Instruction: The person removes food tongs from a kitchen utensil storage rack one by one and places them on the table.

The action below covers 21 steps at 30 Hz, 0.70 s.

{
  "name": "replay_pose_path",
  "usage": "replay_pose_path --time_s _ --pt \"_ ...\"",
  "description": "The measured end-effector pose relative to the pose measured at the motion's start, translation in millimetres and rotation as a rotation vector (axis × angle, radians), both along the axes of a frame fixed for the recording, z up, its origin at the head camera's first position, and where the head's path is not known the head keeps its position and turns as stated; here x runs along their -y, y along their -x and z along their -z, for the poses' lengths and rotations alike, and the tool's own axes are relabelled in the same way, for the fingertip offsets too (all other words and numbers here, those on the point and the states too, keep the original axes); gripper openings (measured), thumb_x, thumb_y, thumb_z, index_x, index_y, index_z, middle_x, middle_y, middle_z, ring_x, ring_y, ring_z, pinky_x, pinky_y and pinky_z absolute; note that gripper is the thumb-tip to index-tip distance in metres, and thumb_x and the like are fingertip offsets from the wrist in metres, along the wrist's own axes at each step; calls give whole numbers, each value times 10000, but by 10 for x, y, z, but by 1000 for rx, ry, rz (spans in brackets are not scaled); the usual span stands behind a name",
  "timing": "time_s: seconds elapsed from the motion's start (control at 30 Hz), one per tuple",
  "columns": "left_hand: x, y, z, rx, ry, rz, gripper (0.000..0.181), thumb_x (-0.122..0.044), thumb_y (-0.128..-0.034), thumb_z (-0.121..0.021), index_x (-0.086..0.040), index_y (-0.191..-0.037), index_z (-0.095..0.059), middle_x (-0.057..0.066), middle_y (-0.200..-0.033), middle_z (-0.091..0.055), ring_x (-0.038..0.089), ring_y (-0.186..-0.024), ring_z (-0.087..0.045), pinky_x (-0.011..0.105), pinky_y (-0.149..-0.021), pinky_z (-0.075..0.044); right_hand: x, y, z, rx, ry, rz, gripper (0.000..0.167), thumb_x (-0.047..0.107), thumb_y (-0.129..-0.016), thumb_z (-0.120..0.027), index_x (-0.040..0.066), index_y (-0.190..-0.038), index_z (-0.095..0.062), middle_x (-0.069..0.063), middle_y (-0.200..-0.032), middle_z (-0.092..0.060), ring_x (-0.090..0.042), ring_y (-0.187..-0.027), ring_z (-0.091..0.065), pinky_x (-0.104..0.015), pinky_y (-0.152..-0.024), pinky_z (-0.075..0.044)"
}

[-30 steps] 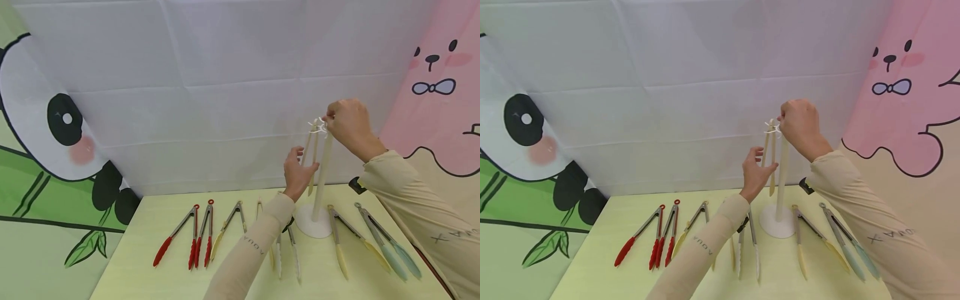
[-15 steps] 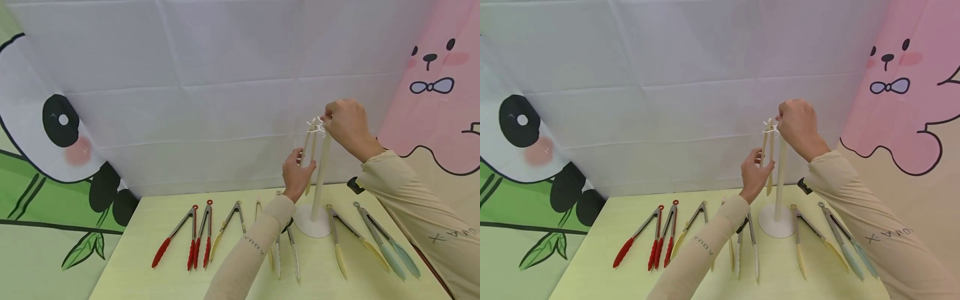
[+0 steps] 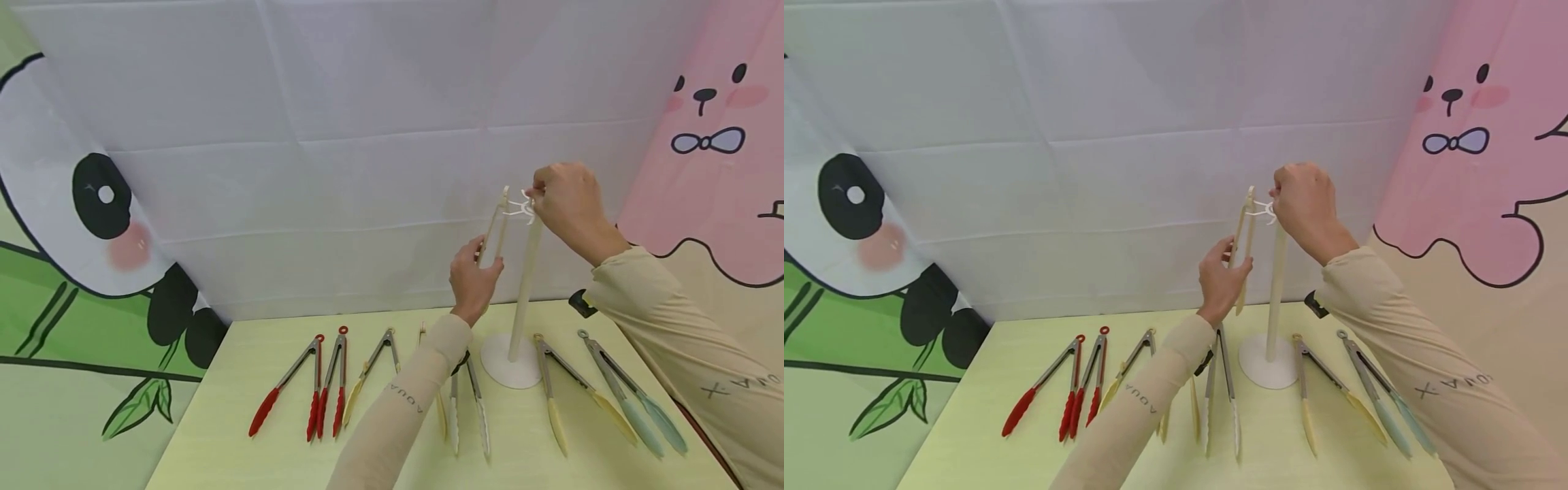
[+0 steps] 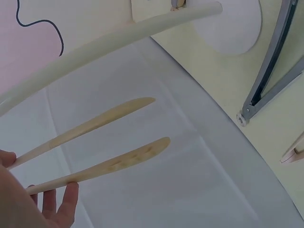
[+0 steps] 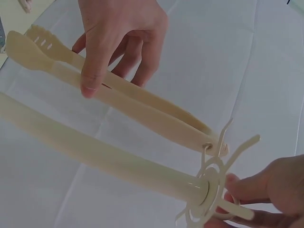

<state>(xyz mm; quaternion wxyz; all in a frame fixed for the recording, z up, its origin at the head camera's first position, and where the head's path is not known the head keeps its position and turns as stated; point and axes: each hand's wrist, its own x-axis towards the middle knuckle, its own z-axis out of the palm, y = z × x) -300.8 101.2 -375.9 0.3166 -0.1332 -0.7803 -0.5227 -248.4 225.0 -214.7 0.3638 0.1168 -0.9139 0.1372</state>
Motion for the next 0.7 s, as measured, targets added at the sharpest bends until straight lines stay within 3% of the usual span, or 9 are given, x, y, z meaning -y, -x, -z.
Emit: replay_pose_path --time_s 0.2,0.43,0.7 --pt "128 4 -37 11 4 -18 396 -177 -781 -751 -138 -1166 -666 30 -969 -665 177 -806 -609 288 -620 -450 -3 -12 -12 13 7 -9 134 24 -843 -637 -60 -759 -700 -239 -782 -667 -383 -661 -572 -491 -584 -435" --pt "310 -27 -40 -21 7 -9 412 -177 -779 -739 -132 -1181 -662 57 -983 -672 190 -797 -603 305 -596 -447 -33 -40 -35 29 5 -39 106 -32 -810 -602 -58 -761 -692 -222 -755 -660 -363 -677 -568 -494 -622 -433" --pt "489 -67 -39 -14 22 -29 431 -197 -776 -746 -142 -1195 -658 51 -977 -670 241 -817 -615 318 -588 -429 -19 -62 -76 51 -61 -39 141 -42 -796 -557 -32 -736 -683 -181 -729 -650 -322 -646 -537 -463 -591 -421"
